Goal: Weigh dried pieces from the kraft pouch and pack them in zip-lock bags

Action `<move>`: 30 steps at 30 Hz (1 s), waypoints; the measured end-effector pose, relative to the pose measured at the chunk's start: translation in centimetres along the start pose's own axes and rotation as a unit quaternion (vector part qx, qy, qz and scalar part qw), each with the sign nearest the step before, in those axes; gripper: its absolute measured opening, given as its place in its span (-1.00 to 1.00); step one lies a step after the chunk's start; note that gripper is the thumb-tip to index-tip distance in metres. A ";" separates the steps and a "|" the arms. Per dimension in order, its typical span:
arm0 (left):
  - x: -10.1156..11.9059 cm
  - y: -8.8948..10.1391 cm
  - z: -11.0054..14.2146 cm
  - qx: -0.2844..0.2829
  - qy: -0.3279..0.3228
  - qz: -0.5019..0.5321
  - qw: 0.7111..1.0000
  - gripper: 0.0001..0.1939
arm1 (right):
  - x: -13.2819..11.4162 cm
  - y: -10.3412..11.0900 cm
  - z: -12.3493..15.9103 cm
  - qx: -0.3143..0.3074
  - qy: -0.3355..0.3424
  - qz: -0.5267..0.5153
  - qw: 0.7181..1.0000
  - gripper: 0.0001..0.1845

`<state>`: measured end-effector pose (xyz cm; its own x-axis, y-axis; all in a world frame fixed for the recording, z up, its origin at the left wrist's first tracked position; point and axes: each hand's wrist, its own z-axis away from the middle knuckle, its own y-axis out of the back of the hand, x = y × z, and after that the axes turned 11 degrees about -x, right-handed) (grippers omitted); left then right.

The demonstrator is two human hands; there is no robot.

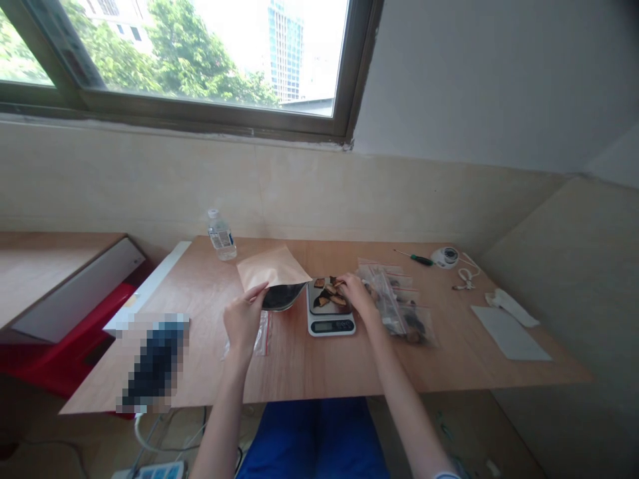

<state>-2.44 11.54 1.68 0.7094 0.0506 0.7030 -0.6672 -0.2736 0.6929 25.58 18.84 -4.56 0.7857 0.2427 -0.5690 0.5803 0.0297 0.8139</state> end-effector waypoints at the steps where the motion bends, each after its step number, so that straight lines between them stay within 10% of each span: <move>1: 0.0 0.1 0.0 0.000 0.002 0.000 1.000 -0.74 | 0.1 0.0 -0.2 -0.007 0.002 0.001 1.000 -0.74; 30: 0.1 0.4 0.1 -0.015 0.001 0.020 1.000 -0.76 | 3.0 -2.0 0.1 0.107 -0.110 -0.189 0.970 -0.82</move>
<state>-2.57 11.33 2.00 0.6819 0.0431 0.7302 -0.7011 -0.2457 0.6693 26.79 19.40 -7.85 0.5207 0.0408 -0.8527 0.8488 -0.1314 0.5121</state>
